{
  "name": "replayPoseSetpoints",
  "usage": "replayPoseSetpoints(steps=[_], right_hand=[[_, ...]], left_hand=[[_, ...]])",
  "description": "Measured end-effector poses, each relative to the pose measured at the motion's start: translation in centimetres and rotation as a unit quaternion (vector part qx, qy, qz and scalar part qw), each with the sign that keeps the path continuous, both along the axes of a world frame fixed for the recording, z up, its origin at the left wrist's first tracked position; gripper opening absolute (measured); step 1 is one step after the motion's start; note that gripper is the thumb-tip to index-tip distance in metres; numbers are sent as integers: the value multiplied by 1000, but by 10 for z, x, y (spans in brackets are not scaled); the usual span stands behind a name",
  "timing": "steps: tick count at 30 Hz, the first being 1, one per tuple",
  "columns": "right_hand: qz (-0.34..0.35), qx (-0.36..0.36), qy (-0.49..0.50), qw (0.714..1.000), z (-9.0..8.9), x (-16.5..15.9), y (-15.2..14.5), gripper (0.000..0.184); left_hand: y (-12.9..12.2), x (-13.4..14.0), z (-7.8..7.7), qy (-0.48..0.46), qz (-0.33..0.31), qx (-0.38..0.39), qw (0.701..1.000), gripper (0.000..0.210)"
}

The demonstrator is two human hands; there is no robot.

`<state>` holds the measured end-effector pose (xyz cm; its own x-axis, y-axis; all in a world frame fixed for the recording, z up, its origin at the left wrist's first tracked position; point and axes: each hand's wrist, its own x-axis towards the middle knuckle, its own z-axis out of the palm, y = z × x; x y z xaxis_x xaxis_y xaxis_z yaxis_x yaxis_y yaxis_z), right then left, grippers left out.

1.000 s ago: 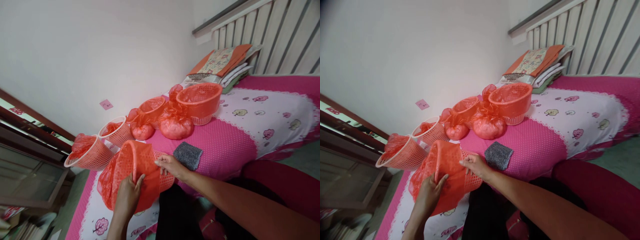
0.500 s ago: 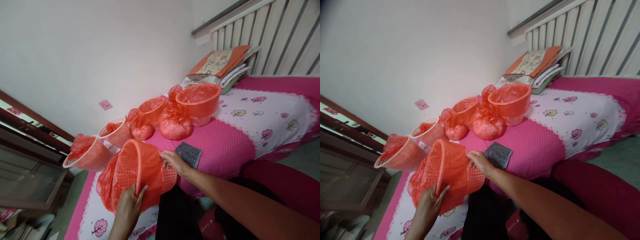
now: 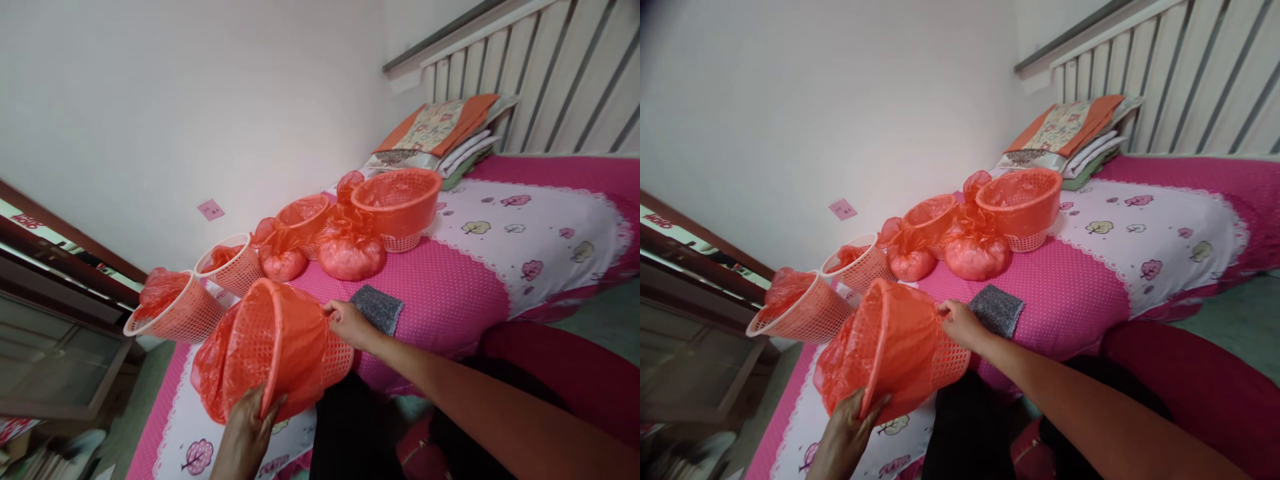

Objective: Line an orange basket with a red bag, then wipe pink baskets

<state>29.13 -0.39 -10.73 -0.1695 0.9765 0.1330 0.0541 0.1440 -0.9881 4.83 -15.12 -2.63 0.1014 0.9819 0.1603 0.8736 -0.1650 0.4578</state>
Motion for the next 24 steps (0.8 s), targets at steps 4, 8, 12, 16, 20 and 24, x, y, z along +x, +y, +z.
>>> replayPoseSetpoints(steps=[4,8,12,16,20,24], right_hand=[[28,153,-149,977,3,4,-8,39],[44,178,-194,964,5,6,-11,42],[50,188,-210,958,6,3,-15,38],[65,214,-197,955,7,-2,-24,35],[81,229,-180,953,7,-4,-33,34],[86,225,-156,958,8,-5,-35,30]], left_hand=[[-3,-14,-3,-11,84,-20,996,44],[-11,-11,4,-34,130,8,991,76],[-8,18,35,-99,123,23,987,87],[16,45,63,-100,173,44,979,80],[37,46,64,-43,175,8,984,58],[38,38,54,-46,156,-41,986,51]])
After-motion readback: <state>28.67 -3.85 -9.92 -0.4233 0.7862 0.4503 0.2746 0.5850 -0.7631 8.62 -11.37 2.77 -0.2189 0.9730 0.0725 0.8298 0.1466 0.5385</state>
